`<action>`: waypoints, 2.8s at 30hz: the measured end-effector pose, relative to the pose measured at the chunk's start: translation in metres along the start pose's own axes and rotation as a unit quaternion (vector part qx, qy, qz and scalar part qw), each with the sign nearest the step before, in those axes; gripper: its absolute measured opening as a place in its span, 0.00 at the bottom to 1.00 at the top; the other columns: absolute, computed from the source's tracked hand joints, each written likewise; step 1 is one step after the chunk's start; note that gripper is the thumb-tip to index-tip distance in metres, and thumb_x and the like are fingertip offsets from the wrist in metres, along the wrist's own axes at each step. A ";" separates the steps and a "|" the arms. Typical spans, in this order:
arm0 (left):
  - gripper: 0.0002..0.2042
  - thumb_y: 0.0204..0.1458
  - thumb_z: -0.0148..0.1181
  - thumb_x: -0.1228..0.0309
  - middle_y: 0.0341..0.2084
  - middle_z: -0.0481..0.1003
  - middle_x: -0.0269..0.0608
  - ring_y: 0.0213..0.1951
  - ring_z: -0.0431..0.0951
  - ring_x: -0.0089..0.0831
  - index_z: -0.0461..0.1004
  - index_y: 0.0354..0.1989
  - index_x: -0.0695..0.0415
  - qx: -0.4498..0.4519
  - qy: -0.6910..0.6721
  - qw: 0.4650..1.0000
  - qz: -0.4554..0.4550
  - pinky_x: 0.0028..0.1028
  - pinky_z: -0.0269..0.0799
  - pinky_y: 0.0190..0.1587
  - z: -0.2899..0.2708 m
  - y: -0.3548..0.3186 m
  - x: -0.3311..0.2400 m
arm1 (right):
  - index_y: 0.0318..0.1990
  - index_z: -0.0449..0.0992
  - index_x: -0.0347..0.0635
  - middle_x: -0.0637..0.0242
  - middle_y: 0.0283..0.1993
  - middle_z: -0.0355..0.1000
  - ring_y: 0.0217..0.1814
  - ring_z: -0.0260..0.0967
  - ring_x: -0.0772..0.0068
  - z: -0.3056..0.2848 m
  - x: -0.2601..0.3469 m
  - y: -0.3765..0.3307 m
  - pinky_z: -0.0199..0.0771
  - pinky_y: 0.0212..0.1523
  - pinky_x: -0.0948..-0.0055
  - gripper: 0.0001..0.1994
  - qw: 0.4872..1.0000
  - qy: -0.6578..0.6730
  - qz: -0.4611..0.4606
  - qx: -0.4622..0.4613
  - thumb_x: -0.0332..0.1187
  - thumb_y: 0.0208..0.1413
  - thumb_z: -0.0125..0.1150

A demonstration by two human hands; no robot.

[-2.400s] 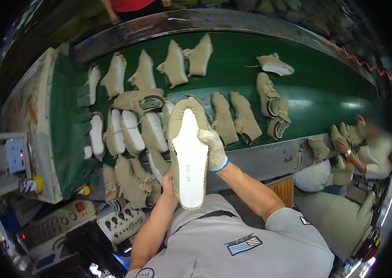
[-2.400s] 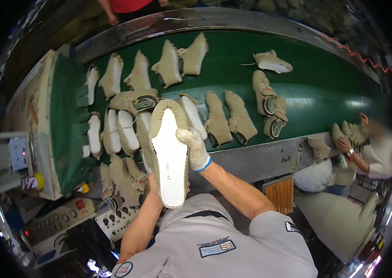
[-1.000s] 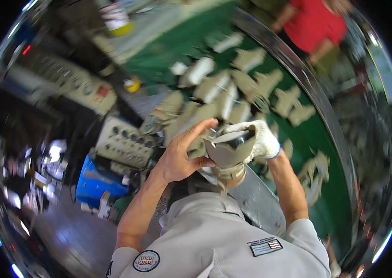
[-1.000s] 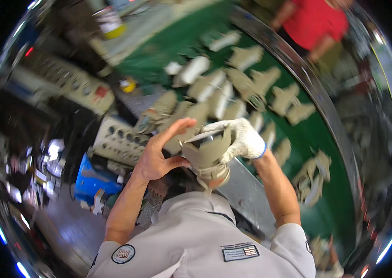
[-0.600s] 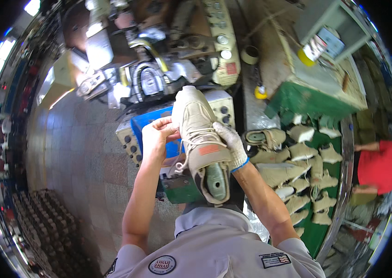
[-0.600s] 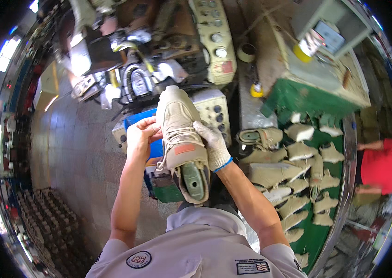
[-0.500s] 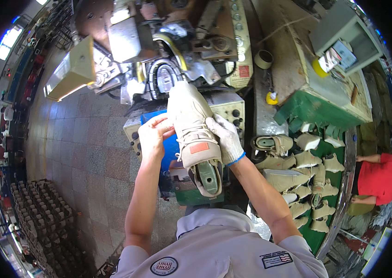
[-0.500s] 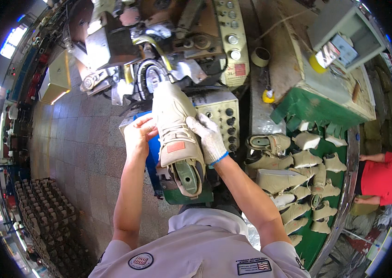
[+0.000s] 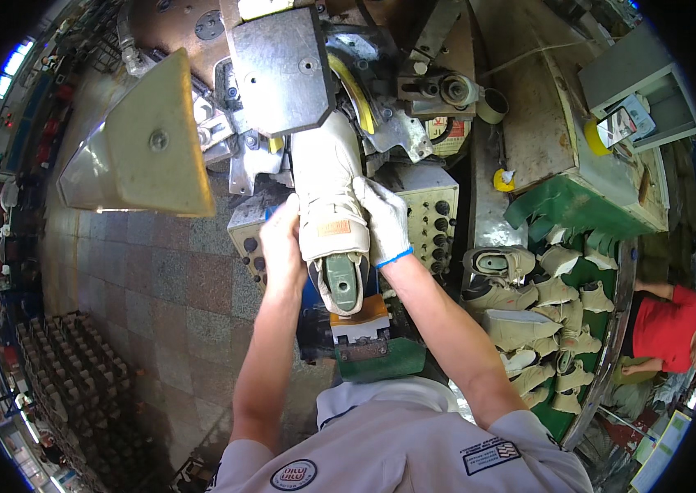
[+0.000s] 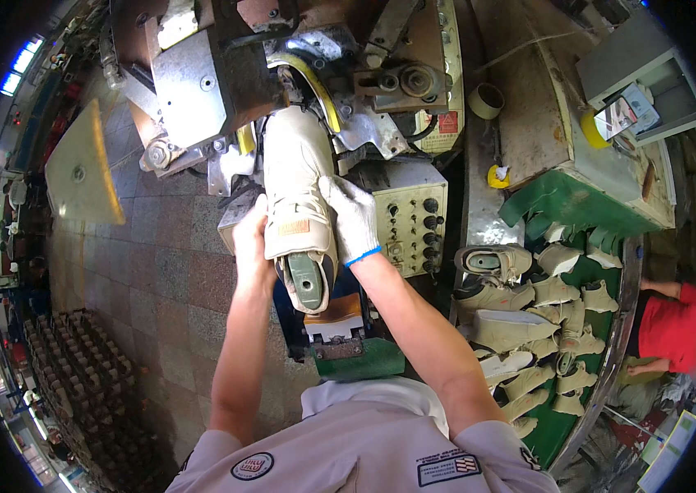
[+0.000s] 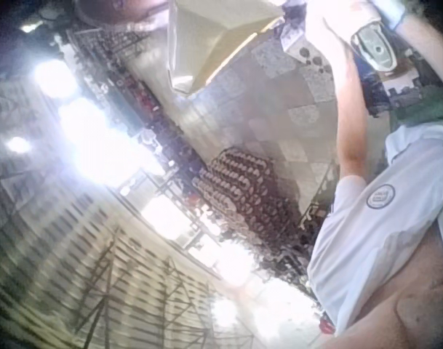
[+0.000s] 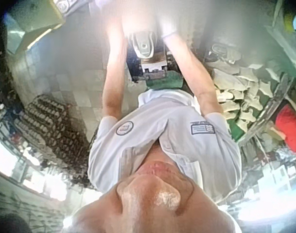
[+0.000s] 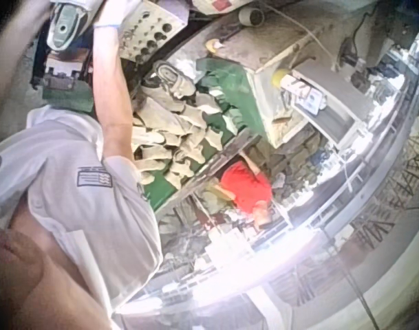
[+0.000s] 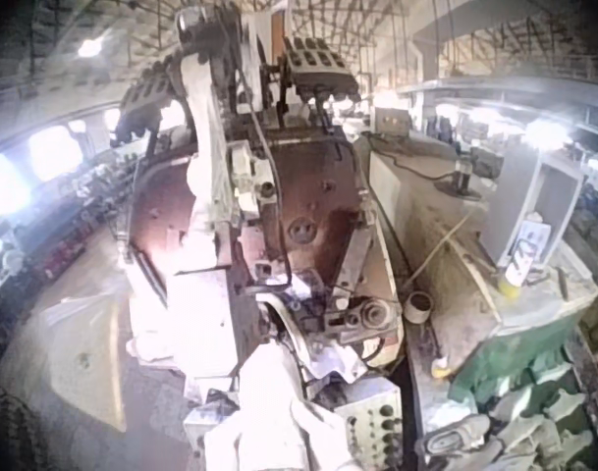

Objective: The person takes shoe parts from a conveyor belt, places them onto a machine to press them, and then returns the assembled parts to the belt.

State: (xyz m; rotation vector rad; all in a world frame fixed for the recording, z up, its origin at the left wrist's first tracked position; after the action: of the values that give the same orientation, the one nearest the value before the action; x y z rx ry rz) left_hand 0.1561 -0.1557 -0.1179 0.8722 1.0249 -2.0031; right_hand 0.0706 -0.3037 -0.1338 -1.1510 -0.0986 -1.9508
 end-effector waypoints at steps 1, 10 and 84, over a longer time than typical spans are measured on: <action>0.21 0.68 0.52 0.59 0.47 0.81 0.48 0.46 0.83 0.35 0.74 0.58 0.65 -0.025 0.012 0.997 -0.072 0.35 0.80 0.52 0.009 -0.008 0.007 | 0.49 0.81 0.29 0.64 0.44 0.80 0.42 0.74 0.75 -0.004 -0.001 0.003 0.75 0.46 0.75 0.17 1.000 -0.005 -0.006 -0.004 0.35 0.60 0.70; 0.17 0.69 0.48 0.67 0.47 0.80 0.48 0.44 0.84 0.37 0.72 0.59 0.65 0.085 -0.115 0.987 -0.080 0.35 0.83 0.48 0.005 -0.003 0.042 | 0.46 0.82 0.28 0.64 0.41 0.80 0.39 0.74 0.76 0.000 0.002 0.002 0.76 0.42 0.75 0.17 0.999 -0.030 -0.015 -0.028 0.37 0.59 0.70; 0.27 0.49 0.68 0.74 0.54 0.76 0.42 0.51 0.76 0.33 0.75 0.61 0.59 0.014 0.487 0.807 0.334 0.31 0.70 0.56 0.023 -0.072 0.011 | 0.55 0.75 0.35 0.43 0.54 0.74 0.54 0.71 0.36 -0.433 0.264 -0.524 0.67 0.58 0.46 0.35 0.440 -0.777 -0.298 -0.338 0.28 0.31 0.75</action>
State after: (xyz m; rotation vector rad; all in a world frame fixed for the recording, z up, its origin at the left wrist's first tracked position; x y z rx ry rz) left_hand 0.0858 -0.1474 -0.0896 2.0418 0.9589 -0.9031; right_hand -0.6481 -0.3287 -0.0124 -3.4860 -0.8163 -0.4627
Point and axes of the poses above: each hand's wrist, its own y-axis towards the middle knuckle, its own z-axis out of the palm, x = y × z, the point moved 4 cm from there along y, towards the middle knuckle
